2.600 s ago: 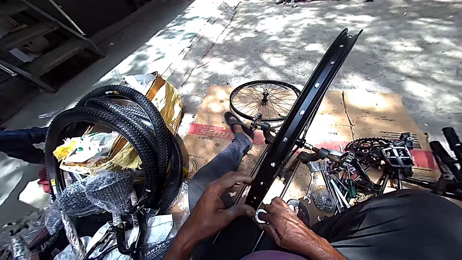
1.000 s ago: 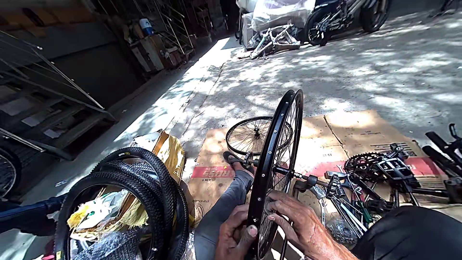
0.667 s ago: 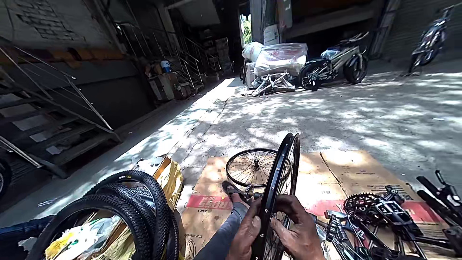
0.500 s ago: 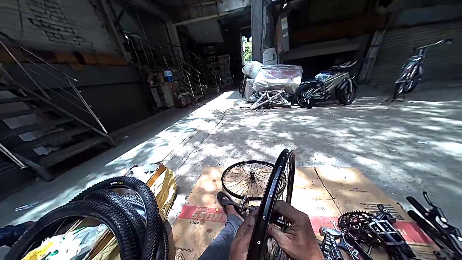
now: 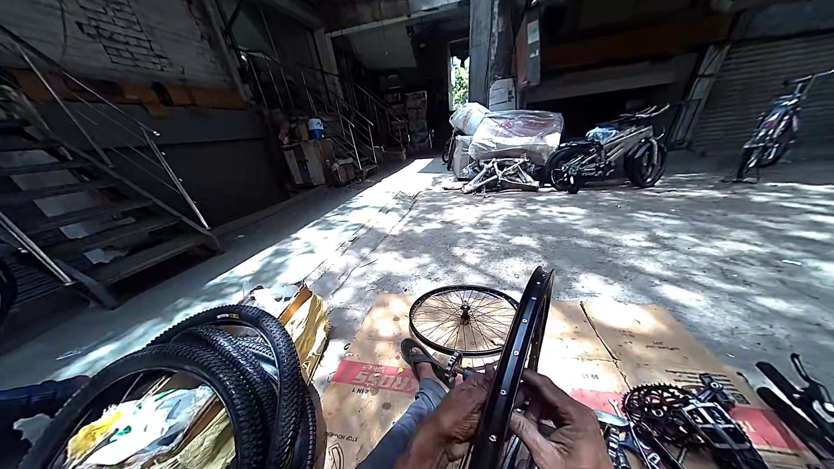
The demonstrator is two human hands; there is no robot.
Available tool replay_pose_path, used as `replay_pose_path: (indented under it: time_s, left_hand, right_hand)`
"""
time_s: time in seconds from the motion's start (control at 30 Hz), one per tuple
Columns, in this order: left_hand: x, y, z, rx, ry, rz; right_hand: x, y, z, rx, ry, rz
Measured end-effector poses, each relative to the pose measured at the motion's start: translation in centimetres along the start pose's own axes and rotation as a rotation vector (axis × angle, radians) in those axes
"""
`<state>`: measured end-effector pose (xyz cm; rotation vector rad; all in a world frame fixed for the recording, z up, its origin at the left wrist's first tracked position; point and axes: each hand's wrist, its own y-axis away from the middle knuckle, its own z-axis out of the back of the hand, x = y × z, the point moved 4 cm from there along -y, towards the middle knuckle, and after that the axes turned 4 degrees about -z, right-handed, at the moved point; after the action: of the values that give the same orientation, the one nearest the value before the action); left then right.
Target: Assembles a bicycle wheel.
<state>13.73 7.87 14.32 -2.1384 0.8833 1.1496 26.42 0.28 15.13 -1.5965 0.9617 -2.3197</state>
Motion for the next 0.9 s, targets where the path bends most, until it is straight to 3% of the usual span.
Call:
replay_pose_path:
  time_s: [0.07, 0.2, 0.3, 0.37, 0.47, 0.53, 0.63, 0.73, 0.83, 0.9]
  left_hand:
    - [-0.2, -0.7, -0.1, -0.004, 0.013, 0.044]
    - [1.3, -0.2, 0.3, -0.062, -0.062, -0.168]
    - [2.4, 1.3, 0.2, -0.148, -0.037, -0.25]
    - [3.3, 1.9, 0.6, -0.207, -0.004, -0.261]
    - [3.7, 2.2, 1.3, -0.244, -0.046, -0.26]
    - [3.3, 2.5, 0.5, -0.27, 0.066, -0.263]
    - [2.4, 2.4, 0.3, -0.242, 0.075, -0.31]
    - [0.5, 2.5, 0.7, -0.113, -0.21, -0.4]
    - [-1.6, 2.7, -0.7, -0.079, -0.515, -0.443]
    - [-2.2, 2.5, -1.4, -0.108, -0.571, -0.431]
  right_hand:
    - [-0.3, -1.4, 0.5, 0.104, 0.028, 0.014]
    - [-1.0, -3.3, 1.1, 0.454, 0.028, 0.059]
    - [-1.2, -3.3, 0.6, 0.55, 0.086, 0.084]
    - [-1.1, -2.7, 0.0, 0.496, 0.138, 0.133]
    - [-0.1, -0.5, -1.2, 0.081, 0.256, 0.182]
    - [0.0, 0.7, -2.3, -0.073, 0.274, 0.135]
    - [-0.2, 0.3, -2.1, 0.063, 0.231, 0.122]
    - [-1.0, -0.1, -0.8, 0.228, 0.149, 0.181]
    - [-2.1, -0.5, -1.0, 0.225, 0.064, 0.207]
    - [-2.4, -0.4, -1.8, 0.179, 0.031, 0.207]
